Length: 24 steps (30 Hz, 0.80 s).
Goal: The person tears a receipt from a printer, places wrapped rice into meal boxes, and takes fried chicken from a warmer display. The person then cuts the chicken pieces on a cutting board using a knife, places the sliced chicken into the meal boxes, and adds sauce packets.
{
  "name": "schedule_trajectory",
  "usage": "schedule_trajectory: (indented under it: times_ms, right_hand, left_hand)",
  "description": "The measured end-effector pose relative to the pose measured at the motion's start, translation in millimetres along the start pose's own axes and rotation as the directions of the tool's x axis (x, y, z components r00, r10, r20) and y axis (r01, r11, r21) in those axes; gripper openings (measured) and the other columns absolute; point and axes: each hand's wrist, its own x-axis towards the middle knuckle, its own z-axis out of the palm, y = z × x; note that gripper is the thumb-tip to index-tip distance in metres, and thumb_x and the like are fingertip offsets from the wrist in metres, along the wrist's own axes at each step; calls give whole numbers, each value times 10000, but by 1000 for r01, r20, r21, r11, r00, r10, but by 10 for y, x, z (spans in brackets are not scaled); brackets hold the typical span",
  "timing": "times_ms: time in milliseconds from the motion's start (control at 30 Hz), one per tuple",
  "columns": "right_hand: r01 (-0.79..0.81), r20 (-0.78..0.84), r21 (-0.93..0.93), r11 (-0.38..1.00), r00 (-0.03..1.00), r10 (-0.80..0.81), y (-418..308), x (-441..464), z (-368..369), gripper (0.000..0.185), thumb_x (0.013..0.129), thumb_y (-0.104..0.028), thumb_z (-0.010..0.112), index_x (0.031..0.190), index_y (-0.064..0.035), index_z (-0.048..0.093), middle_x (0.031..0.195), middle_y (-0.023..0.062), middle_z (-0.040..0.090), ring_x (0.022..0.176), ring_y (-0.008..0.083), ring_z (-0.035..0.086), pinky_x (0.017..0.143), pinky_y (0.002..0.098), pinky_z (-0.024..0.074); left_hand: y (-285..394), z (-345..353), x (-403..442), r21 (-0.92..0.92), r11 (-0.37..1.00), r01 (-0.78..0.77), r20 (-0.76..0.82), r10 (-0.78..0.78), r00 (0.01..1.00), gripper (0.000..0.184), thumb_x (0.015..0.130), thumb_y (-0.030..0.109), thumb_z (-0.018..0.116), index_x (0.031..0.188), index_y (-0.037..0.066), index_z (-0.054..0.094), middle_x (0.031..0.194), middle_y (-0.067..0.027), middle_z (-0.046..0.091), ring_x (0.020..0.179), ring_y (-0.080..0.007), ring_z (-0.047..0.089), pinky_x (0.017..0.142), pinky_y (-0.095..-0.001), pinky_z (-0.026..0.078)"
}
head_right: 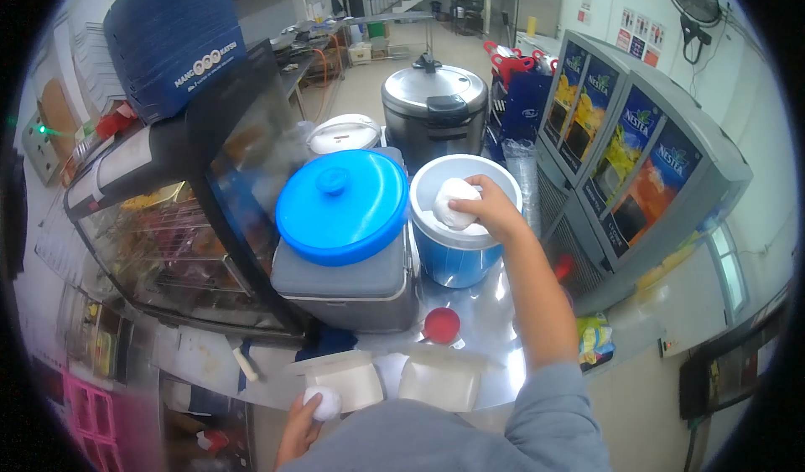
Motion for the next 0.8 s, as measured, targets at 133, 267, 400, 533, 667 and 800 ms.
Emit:
schedule_trajectory:
  times_ms: [133, 267, 400, 533, 667, 800]
  right_hand:
    - [44, 43, 291, 956, 997, -59, -137, -1198, 70, 784, 817, -231, 897, 1473, -19, 523, 1299, 130, 648, 1174, 221, 662, 1021, 370, 547]
    - [-71, 277, 109, 991, 960, 39, 260, -2187, 161, 767, 810, -204, 903, 1467, -27, 549, 1300, 74, 651, 1189, 190, 638, 1062, 357, 506]
    - [-462, 322, 157, 873, 859, 397, 1040, -2802, 522, 648, 885, -90, 823, 1472, -59, 549, 1289, 68, 653, 1200, 185, 637, 1056, 355, 512]
    - [-571, 57, 219, 791, 817, 574, 1700, -3030, 816, 607, 921, -135, 815, 1448, -55, 523, 1281, 134, 657, 1188, 219, 658, 1025, 353, 542]
    - [-408, 51, -94, 908, 909, 414, 2299, -2983, 890, 691, 886, -200, 845, 1468, -33, 512, 1323, 200, 632, 1193, 301, 660, 1005, 384, 556]
    - [-40, 173, -571, 820, 971, 168, 2677, -2878, 856, 769, 849, -190, 838, 1515, -12, 497, 1392, 258, 592, 1276, 374, 613, 1069, 424, 517]
  left_hand:
    - [-130, -52, 179, 128, 990, -50, -32, 55, 998, 543, 949, 111, 777, 1406, -54, 534, 1252, -166, 675, 1136, -289, 691, 946, -427, 598]
    - [-106, -4, 342, 209, 976, -65, 36, 58, 998, 568, 921, 125, 813, 1393, -50, 551, 1245, -164, 677, 1112, -267, 687, 941, -392, 579]
    - [-182, -64, 644, 390, 917, -87, 86, 57, 995, 557, 916, 145, 820, 1374, -50, 570, 1235, -167, 682, 1105, -255, 687, 937, -382, 570]
    - [-208, -30, 839, 493, 863, -110, 130, 51, 990, 540, 911, 155, 822, 1352, -52, 588, 1206, -163, 696, 1086, -241, 690, 927, -371, 565]
    - [-304, 42, 925, 459, 884, -92, 139, 30, 990, 536, 911, 150, 815, 1356, -45, 590, 1191, -150, 708, 1071, -233, 696, 940, -360, 559]
    - [-517, -28, 1027, 528, 846, -77, 109, 22, 994, 573, 926, 147, 796, 1416, -40, 567, 1246, -162, 695, 1115, -252, 685, 963, -358, 550]
